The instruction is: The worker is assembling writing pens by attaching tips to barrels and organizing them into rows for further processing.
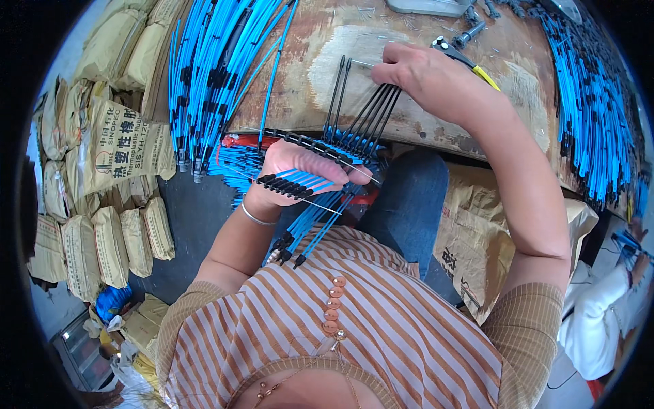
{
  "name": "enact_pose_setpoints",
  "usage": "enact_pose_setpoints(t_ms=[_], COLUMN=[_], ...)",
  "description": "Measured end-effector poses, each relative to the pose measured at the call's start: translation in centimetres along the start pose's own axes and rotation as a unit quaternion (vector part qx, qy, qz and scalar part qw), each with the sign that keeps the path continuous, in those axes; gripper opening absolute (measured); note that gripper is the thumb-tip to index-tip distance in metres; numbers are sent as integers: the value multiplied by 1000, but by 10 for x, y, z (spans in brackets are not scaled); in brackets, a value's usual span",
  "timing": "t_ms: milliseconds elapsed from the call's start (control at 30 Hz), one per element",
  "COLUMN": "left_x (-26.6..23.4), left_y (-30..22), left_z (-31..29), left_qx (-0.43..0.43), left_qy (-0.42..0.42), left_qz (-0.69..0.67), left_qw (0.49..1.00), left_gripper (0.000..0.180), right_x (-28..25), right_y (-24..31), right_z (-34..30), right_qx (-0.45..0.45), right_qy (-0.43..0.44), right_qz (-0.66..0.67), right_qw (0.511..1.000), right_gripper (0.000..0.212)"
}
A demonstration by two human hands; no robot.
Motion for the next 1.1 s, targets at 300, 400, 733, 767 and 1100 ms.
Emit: enact_pose_setpoints(t_ms=[300,400,733,767,1100], left_x=[-1,-1,0,0,-1], left_y=[1,1,5,5,2], left_z=[-1,0,-1,-1,2], left_qx=[36,33,18,17,10], left_qy=[-38,-39,-40,-40,-24], left_qz=[35,21,7,1,16], left_qw=[998,998,999,999,1000], left_gripper=[11,11,10,11,13], right_x=[0,0,0,1,1], right_y=[-1,0,0,0,-1], right_z=[1,3,1,1,3], right_qx=[0,4,-1,-5,-13], right_qy=[1,2,-3,-5,-7], right_qz=[21,13,-13,-18,-32], right_qw=[1000,1000,1000,1000,999], right_gripper=[18,19,18,18,15])
Point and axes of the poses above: each hand's wrist, its own z-axis towards the middle knuckle, its own x-axis out of the palm, y = z × x, the point moved 8 cm from there along z, towards the middle knuckle, and after that the axes turned 12 degrees about z, right-handed, at the moved point
